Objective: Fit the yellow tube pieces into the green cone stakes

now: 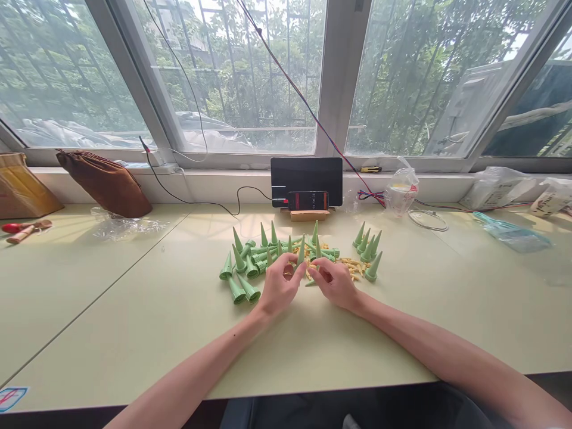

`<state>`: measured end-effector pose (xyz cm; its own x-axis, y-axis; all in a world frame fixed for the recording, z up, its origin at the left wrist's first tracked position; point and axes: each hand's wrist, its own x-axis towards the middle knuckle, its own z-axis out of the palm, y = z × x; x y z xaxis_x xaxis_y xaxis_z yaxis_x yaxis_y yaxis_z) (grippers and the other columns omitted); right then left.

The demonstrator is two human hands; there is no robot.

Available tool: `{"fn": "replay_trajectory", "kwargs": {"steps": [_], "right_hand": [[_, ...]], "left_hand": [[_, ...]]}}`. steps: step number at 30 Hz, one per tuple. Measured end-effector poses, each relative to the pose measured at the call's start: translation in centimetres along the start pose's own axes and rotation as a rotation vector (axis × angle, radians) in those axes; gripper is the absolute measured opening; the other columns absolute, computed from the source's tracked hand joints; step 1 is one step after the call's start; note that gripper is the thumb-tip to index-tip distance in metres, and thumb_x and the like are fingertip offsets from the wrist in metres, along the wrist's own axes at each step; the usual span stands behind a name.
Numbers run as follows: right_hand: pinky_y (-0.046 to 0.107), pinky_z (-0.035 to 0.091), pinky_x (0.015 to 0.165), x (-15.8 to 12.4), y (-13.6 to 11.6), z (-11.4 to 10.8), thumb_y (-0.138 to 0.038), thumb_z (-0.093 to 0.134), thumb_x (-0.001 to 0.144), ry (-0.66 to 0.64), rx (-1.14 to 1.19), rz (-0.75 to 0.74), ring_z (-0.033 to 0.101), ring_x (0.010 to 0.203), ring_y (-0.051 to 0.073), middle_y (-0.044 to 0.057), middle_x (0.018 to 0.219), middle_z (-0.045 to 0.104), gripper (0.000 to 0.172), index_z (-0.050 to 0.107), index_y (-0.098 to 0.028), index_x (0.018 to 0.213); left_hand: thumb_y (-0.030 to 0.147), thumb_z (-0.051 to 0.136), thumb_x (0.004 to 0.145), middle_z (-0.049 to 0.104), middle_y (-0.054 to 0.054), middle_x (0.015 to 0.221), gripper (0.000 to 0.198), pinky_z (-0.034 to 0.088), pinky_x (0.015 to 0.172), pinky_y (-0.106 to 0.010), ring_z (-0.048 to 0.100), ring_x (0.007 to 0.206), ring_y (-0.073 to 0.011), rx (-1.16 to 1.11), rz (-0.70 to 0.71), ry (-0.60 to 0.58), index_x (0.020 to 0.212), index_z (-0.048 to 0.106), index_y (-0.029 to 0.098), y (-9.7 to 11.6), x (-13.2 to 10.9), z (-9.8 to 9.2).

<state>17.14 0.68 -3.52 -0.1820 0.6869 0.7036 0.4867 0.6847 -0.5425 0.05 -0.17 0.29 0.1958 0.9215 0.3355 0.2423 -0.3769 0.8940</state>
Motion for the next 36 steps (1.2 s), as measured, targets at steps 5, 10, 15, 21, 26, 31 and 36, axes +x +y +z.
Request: {"fn": "replay_trajectory", "kwargs": {"steps": [5, 10, 15, 21, 26, 31, 36], "right_hand": [[0.022, 0.032, 0.044, 0.13, 0.03, -0.10, -0.039, 0.047, 0.097, -0.011, -0.031, 0.007, 0.034, 0.041, 0.008, -0.006, 0.047, 0.042, 0.033, 0.058, -0.018, 0.074], [0.022, 0.032, 0.044, 0.19, -0.17, -0.22, -0.039, 0.048, 0.097, -0.007, -0.041, 0.011, 0.032, 0.042, 0.008, -0.006, 0.047, 0.040, 0.034, 0.056, -0.018, 0.071], [0.021, 0.034, 0.044, 0.07, -0.16, -0.11, -0.037, 0.055, 0.093, -0.003, -0.006, 0.029, 0.038, 0.039, 0.008, -0.007, 0.048, 0.048, 0.020, 0.060, -0.018, 0.095], [0.022, 0.032, 0.043, 0.02, -0.03, 0.02, -0.036, 0.052, 0.095, 0.010, -0.014, -0.006, 0.038, 0.039, 0.009, -0.006, 0.047, 0.048, 0.020, 0.060, -0.018, 0.090], [0.022, 0.029, 0.044, 0.12, -0.21, -0.15, -0.036, 0.048, 0.097, -0.005, -0.021, -0.011, 0.033, 0.040, 0.008, -0.006, 0.047, 0.041, 0.030, 0.054, -0.019, 0.073], [0.022, 0.025, 0.044, 0.19, -0.14, -0.21, -0.037, 0.045, 0.099, -0.025, -0.029, -0.005, 0.026, 0.044, 0.008, -0.006, 0.049, 0.031, 0.042, 0.043, -0.019, 0.060], [0.022, 0.027, 0.045, 0.18, -0.08, -0.15, -0.038, 0.045, 0.098, -0.026, -0.027, 0.020, 0.029, 0.044, 0.008, -0.006, 0.049, 0.035, 0.039, 0.050, -0.019, 0.065]], "left_hand": [[0.044, 0.058, 0.088, 0.061, 0.002, 0.070, 0.026, 0.041, 0.044, -0.022, 0.052, 0.047, -0.0091, 0.012, -0.011, -0.003, 0.089, 0.055, 0.019, -0.11, -0.03, 0.01], [0.044, 0.058, 0.088, 0.061, 0.001, 0.070, 0.025, 0.041, 0.044, -0.021, 0.052, 0.047, -0.0089, 0.012, -0.011, -0.006, 0.088, 0.055, 0.019, -0.06, -0.04, 0.01], [0.045, 0.058, 0.088, 0.061, 0.001, 0.075, 0.026, 0.041, 0.043, -0.021, 0.052, 0.048, -0.0082, -0.001, -0.005, 0.009, 0.088, 0.057, 0.019, 0.06, 0.01, 0.01], [0.045, 0.058, 0.088, 0.062, 0.000, 0.076, 0.026, 0.040, 0.043, -0.021, 0.051, 0.047, -0.0079, -0.006, -0.005, 0.014, 0.089, 0.057, 0.019, -0.08, 0.03, 0.05], [0.042, 0.058, 0.088, 0.060, 0.002, 0.069, 0.023, 0.040, 0.044, -0.021, 0.050, 0.046, -0.0083, 0.012, -0.011, 0.002, 0.089, 0.056, 0.019, -0.14, -0.02, 0.02], [0.041, 0.058, 0.089, 0.058, 0.003, 0.065, 0.022, 0.040, 0.044, -0.021, 0.049, 0.045, -0.0082, 0.037, -0.019, -0.005, 0.088, 0.055, 0.019, -0.12, -0.03, -0.01], [0.042, 0.057, 0.089, 0.059, 0.002, 0.070, 0.023, 0.040, 0.044, -0.021, 0.049, 0.046, -0.0082, 0.031, -0.019, -0.006, 0.089, 0.055, 0.019, -0.09, -0.04, 0.00]]}}
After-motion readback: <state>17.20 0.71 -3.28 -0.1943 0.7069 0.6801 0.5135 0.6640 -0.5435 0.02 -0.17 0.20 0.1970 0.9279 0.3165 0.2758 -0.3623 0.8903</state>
